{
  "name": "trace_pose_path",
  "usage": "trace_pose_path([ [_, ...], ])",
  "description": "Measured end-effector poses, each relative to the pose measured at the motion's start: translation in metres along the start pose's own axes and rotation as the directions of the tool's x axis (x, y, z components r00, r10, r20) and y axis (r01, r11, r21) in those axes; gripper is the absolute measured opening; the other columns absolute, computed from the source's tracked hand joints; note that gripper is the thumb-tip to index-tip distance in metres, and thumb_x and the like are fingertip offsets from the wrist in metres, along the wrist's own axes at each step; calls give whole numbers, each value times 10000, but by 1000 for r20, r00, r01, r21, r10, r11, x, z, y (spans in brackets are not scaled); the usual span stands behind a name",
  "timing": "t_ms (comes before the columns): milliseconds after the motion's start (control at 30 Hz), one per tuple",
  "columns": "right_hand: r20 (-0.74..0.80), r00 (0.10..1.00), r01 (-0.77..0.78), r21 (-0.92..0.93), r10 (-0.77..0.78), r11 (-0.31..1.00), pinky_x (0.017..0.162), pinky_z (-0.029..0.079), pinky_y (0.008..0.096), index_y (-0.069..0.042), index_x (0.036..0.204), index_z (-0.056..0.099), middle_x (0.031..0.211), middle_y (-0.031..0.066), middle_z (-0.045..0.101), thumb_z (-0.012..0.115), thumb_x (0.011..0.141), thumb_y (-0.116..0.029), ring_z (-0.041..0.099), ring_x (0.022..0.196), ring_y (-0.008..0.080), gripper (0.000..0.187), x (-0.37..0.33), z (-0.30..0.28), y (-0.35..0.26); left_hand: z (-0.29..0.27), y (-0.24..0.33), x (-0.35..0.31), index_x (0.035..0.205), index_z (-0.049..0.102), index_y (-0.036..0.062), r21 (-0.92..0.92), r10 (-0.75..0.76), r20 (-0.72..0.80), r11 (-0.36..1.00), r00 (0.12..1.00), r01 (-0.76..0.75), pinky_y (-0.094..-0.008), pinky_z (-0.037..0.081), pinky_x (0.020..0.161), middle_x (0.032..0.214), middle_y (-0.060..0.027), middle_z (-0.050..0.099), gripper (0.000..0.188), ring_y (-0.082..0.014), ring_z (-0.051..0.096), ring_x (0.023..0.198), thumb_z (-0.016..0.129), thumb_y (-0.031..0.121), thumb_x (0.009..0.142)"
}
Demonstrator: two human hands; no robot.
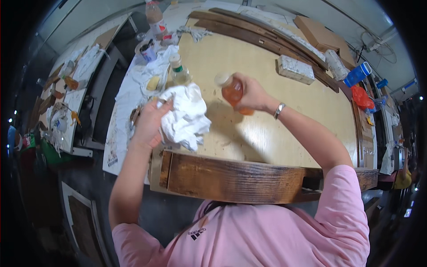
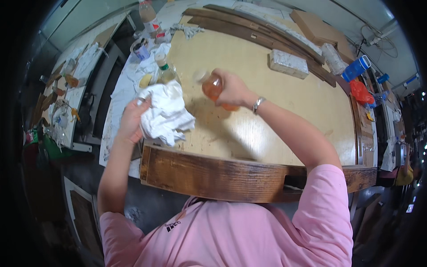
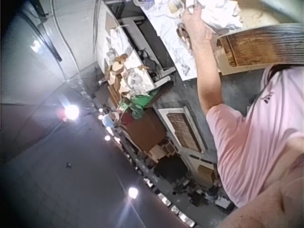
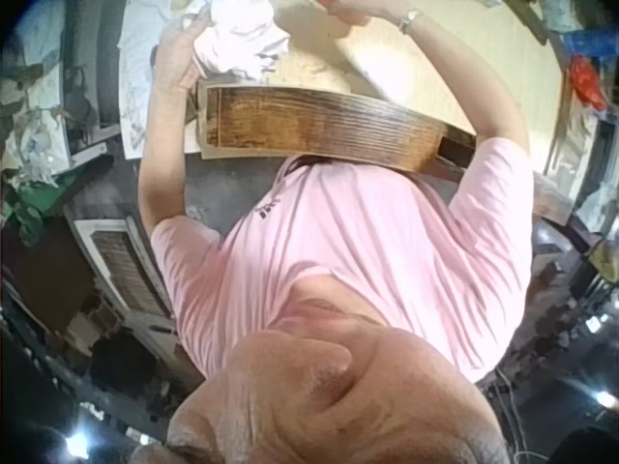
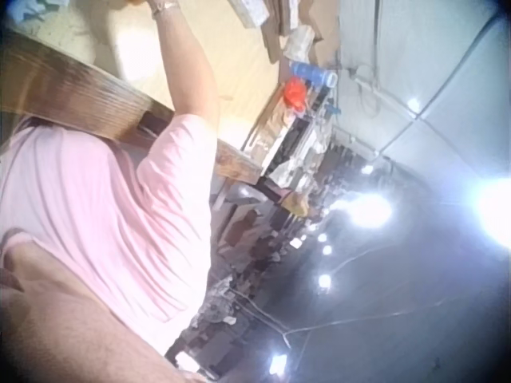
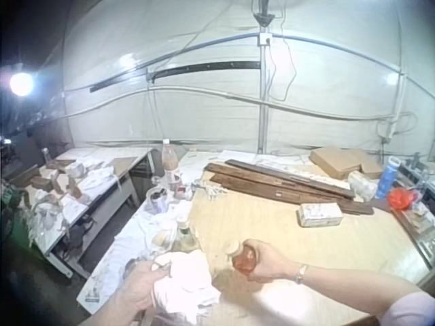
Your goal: The person applies a liquid finish to a wooden furniture component using a cloth, then uses a small tool to apply finish to recessed holes and edges.
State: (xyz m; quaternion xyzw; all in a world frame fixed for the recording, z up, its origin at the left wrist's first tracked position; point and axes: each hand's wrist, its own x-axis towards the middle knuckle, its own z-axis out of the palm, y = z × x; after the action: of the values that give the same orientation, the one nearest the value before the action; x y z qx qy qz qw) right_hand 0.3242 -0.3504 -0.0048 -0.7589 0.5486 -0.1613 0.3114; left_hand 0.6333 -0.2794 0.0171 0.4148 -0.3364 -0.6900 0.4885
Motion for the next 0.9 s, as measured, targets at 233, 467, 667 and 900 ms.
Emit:
trace_pose_path([
  [233,-65,998,-4,290,24,957,1053,487,347,-25,1285,560,1258,71,648,870,622,28,608,1192,207,733,19,22,48,-8,64,-76,1256,645,-62,435,250,130,856,960,-281,-310,567,863,1132,-106,713,302,-182,705,1017,591,11,968],
  [467,38,993,-113,142,109,983,1067,472,369,7,1379,516,1326,162,607,859,722,-109,589,1233,256,750,-3,9,25,18,55,-163,1149,740,32,826,301,510,90,806,-557,-376,521,988,1195,-188,701,417,-331,677,1100,697,38,735],
  [667,361,924,133,7,-126,991,1078,446,441,68,1415,480,1355,216,595,901,661,-499,577,1254,345,1033,-145,-40,-74,1,13,-193,1080,762,79,803,225,595,-112,772,-586,-406,512,885,1129,-76,689,369,-288,616,960,643,5,738],
  [900,199,973,182,-358,-116,916,1023,463,451,33,1429,430,1306,225,579,913,575,-447,575,1191,390,1093,-230,-11,-107,28,14,-196,1080,752,60,757,257,652,-159,714,-634,-420,461,897,1133,-95,665,407,-299,597,1015,612,-9,705],
])
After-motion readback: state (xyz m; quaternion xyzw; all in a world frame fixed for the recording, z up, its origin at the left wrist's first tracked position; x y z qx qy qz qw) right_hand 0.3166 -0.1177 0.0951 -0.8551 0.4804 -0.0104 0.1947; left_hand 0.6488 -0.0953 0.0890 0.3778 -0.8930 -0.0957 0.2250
